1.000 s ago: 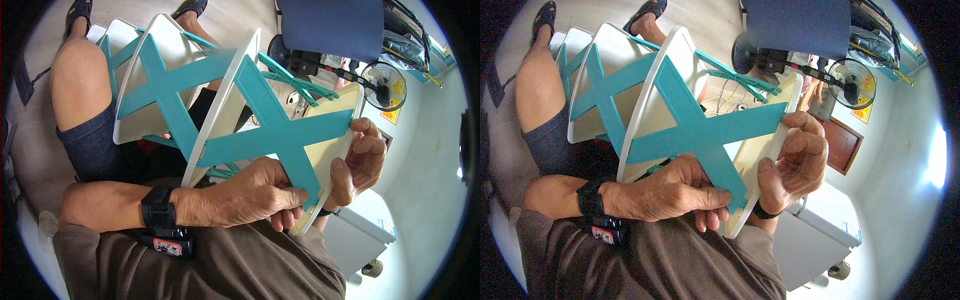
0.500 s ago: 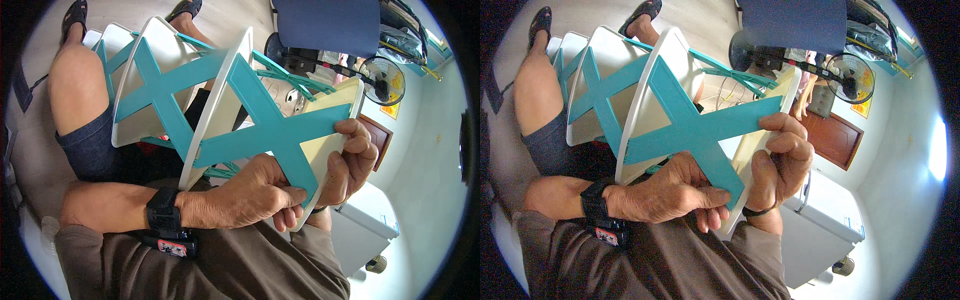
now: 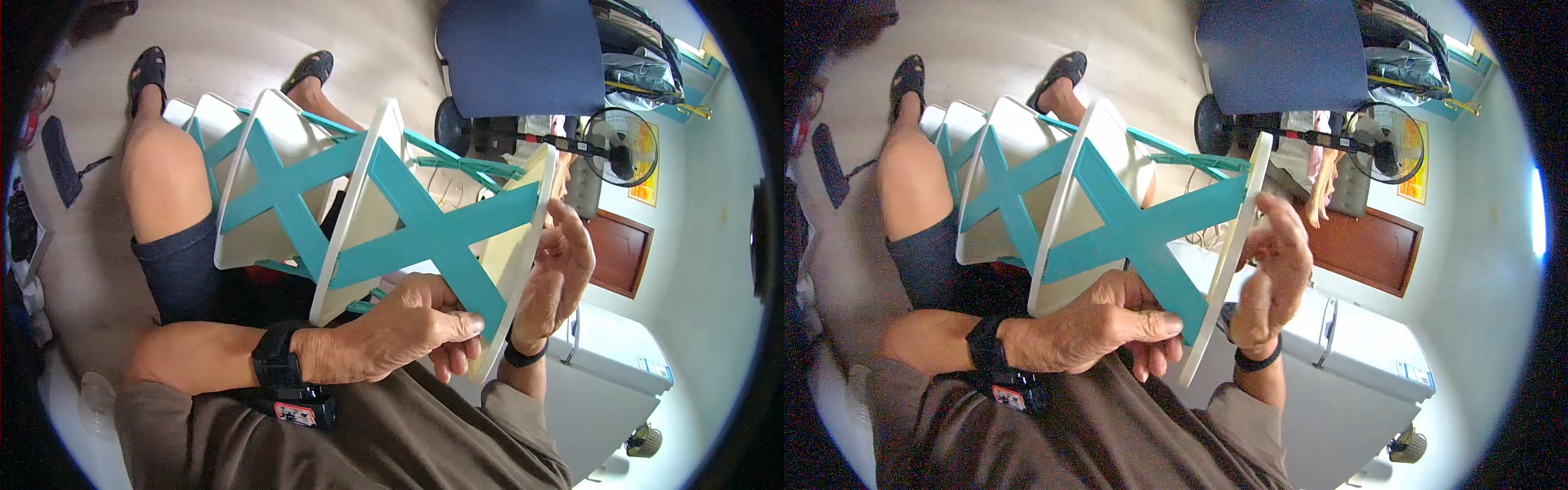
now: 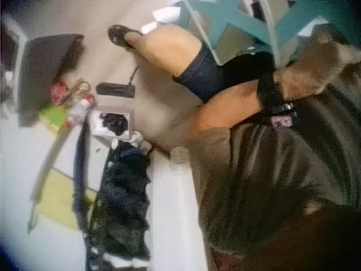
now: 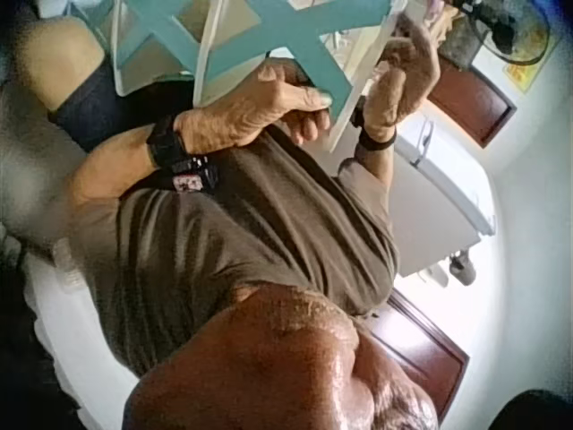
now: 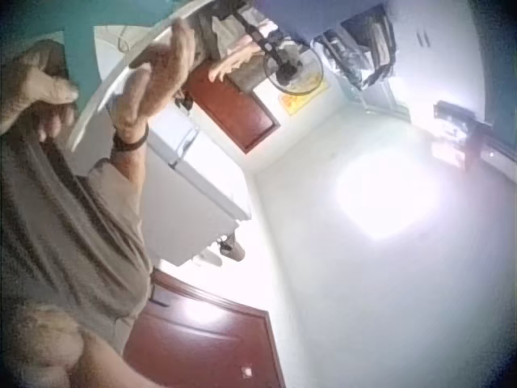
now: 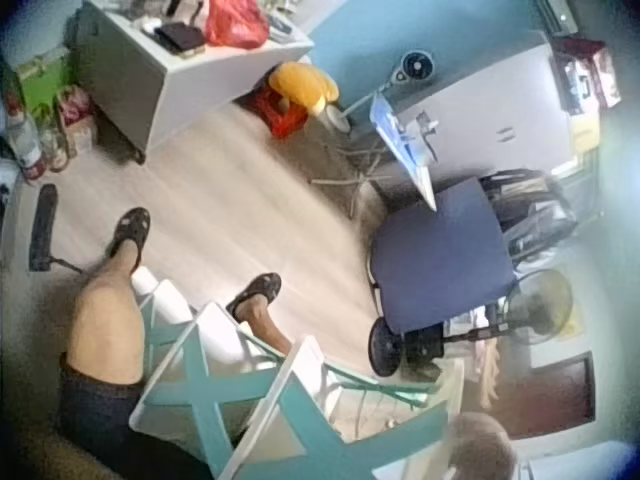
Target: The person assembles a tiered plastic shoe rack by hand, attaching cross supports to the shelf panels and pressing the tiers together.
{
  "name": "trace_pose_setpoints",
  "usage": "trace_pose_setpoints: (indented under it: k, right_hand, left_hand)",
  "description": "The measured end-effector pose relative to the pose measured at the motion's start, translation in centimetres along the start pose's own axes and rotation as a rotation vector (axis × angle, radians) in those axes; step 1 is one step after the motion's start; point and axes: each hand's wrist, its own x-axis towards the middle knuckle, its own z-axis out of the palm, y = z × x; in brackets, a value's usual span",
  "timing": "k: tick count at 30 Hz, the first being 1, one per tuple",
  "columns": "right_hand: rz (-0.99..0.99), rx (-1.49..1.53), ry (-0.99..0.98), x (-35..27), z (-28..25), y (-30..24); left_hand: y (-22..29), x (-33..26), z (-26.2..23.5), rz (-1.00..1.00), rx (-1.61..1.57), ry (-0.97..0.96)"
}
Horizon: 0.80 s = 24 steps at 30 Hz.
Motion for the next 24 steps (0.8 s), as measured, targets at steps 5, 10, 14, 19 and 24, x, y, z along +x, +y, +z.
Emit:
trace_pose_setpoints:
  k: [5,10,14,19,24]
  right_hand:
    - [0.113,0.058,0.089,-1.4,-3.1,3.4]
    - [0.238,0.14,0.119,1.4,-4.7,8.4]
    - [0.124,0.134,0.077,5.8,-3.1,8.4]
    - [0.19,0.121,-0.129,8.2,0.2,6.6]
    - [0.204,-0.042,-0.148,8.6,0.7,5.7]
  left_hand:
    - [0.3,-0.8,-0.1,-0.017,0.015,0.02]
    - [3.5,-3.1,0.1,-0.098,0.333,0.043]
    - [7.4,-4.6,2.0,0.31,0.834,0.228]
    - [10.2,1.0,-0.1,0.753,1.578,0.386]
    - [9.8,4.6,-1.2,0.645,1.67,0.055]
